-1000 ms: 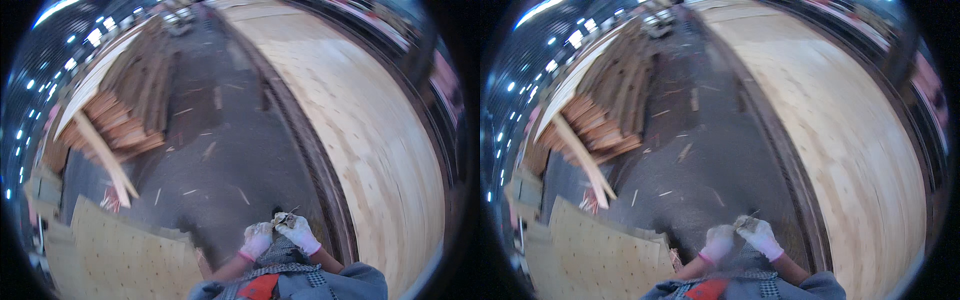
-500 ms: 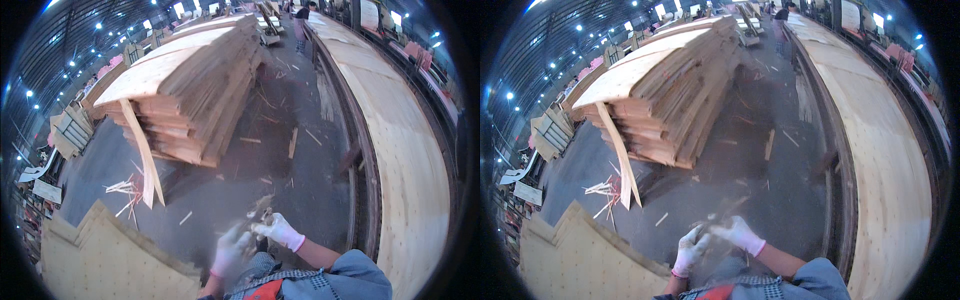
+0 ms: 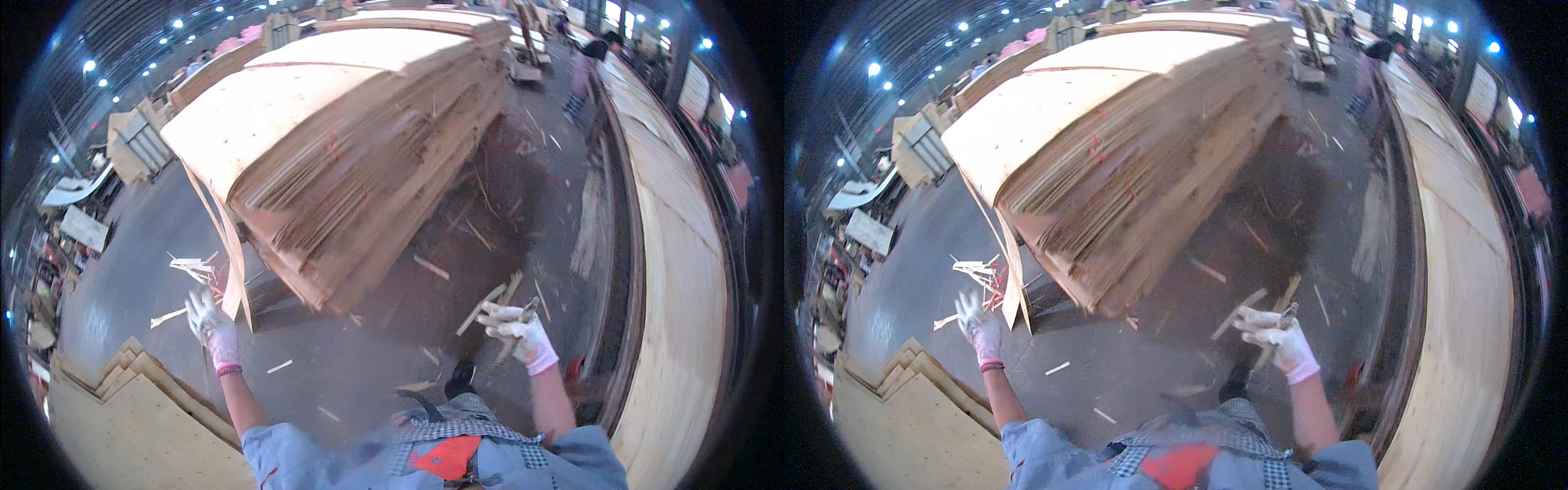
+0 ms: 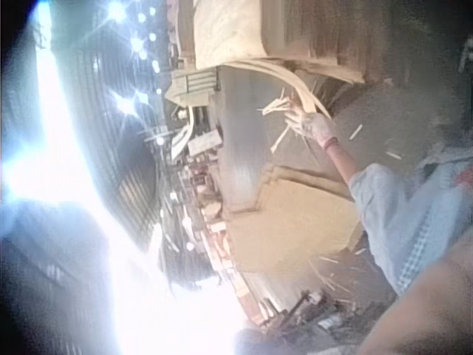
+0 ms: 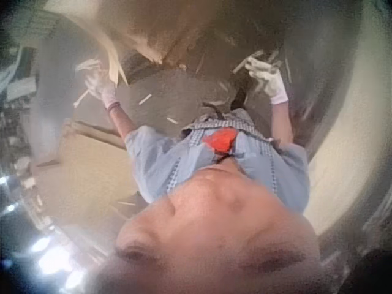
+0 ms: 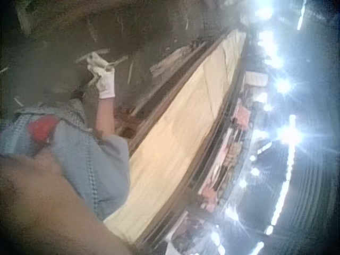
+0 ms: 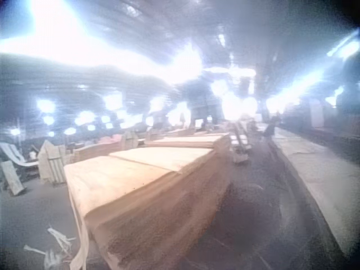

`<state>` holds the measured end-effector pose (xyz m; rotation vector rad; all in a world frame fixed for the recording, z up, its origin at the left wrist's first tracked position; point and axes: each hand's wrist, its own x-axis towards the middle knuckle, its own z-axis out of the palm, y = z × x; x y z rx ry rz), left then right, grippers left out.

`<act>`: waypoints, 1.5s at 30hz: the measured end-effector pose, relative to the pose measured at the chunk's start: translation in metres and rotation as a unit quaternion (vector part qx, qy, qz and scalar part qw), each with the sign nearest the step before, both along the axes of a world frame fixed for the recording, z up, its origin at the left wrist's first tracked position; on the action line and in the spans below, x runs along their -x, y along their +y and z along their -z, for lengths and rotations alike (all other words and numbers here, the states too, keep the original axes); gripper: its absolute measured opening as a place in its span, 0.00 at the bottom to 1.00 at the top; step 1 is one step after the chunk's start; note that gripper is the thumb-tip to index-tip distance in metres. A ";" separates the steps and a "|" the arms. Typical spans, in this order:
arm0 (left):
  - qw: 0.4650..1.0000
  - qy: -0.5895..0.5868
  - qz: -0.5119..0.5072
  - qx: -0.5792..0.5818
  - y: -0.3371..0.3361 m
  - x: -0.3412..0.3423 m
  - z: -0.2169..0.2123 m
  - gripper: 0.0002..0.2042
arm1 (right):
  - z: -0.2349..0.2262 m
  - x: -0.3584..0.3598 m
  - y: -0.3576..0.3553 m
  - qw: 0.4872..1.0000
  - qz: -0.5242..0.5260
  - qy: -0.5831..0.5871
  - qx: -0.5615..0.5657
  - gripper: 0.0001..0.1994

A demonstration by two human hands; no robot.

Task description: The person assembles a large curved wooden structure by placing thin plywood sheets onto a metal frame. They use a hammer to drive nails into the sheets, securing them to the frame. The person repeatedly lifts, positions, and hammers multiple sheets, occasionally removing and replacing pieces to adjust alignment.

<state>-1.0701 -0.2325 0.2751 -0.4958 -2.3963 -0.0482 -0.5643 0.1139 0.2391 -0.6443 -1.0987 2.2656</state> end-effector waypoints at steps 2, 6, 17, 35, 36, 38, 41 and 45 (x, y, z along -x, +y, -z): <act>0.988 0.100 0.088 -0.078 0.103 -0.049 -0.068 0.15 | -0.003 0.053 0.063 0.958 0.002 0.203 0.204 0.24; 0.979 -0.029 0.169 -0.112 0.247 -0.073 -0.162 0.12 | 0.012 0.153 0.151 0.645 -0.221 -0.307 -0.664 0.19; 0.918 0.042 0.371 -0.131 0.648 0.011 -0.165 0.28 | 0.097 0.232 0.408 0.857 -0.179 -0.233 -0.424 0.18; 0.975 0.176 0.127 0.055 0.675 0.122 -0.152 0.23 | 0.155 0.100 0.596 0.933 -0.140 -0.330 -0.042 0.18; 0.967 0.212 0.124 0.066 0.678 0.125 -0.155 0.25 | 0.157 0.103 0.603 0.936 -0.152 -0.315 -0.038 0.18; 0.972 0.183 0.083 0.121 0.683 0.124 -0.164 0.25 | 0.161 0.117 0.614 0.938 -0.157 -0.308 -0.026 0.19; 0.981 0.001 0.005 0.191 0.676 0.123 -0.152 0.26 | 0.140 0.138 0.624 0.946 -0.161 -0.280 0.038 0.24; 0.995 -0.016 0.069 0.065 0.660 0.060 -0.205 0.28 | 0.081 0.201 0.639 0.941 -0.242 -0.238 -0.007 0.33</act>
